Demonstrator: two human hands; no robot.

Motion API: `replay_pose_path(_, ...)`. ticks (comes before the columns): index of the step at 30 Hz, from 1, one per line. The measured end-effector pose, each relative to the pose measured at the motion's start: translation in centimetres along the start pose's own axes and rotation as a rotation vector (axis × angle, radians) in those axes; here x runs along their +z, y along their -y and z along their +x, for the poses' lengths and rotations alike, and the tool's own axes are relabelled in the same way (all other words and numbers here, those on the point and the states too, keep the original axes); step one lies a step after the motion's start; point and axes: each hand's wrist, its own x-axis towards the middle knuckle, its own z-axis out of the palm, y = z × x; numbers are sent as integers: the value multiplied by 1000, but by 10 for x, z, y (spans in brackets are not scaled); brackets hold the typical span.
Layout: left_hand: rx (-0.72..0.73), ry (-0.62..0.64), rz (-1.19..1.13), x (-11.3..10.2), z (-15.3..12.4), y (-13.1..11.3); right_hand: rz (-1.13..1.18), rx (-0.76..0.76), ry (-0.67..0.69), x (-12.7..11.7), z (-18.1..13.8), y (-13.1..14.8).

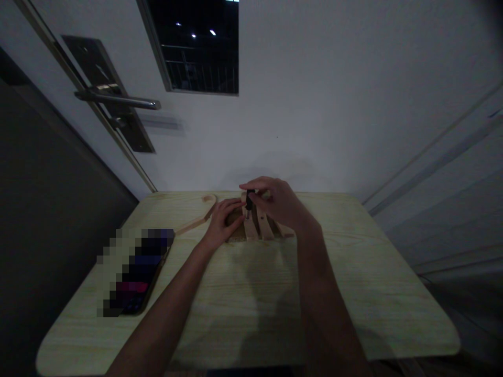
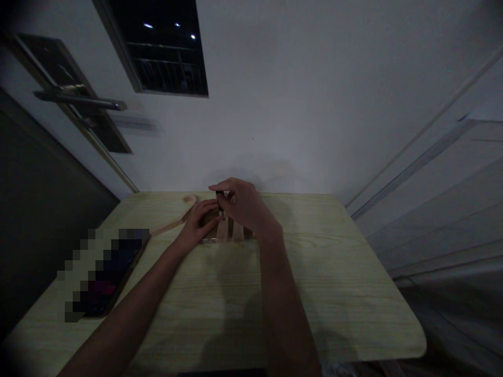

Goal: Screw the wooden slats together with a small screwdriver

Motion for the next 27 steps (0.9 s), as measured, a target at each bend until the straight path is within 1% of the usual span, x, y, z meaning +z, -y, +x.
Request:
replay_pose_path(5,16,-12,-3,1,0,3,22,30,26,-1,1,3)
replay_pose_path(10,16,-21,20,3,-1,6,37,64,-21,0,2,6)
replay_pose_path(17,37,-24,28,3,-2,4,20,73,-82,3,4,0)
replay_pose_path(23,25,-4,24,2,-1,5,-15,64,-76,2,4,0)
replay_pose_path(27,14,6,25,2,-1,4,-18,36,-12,-1,1,0)
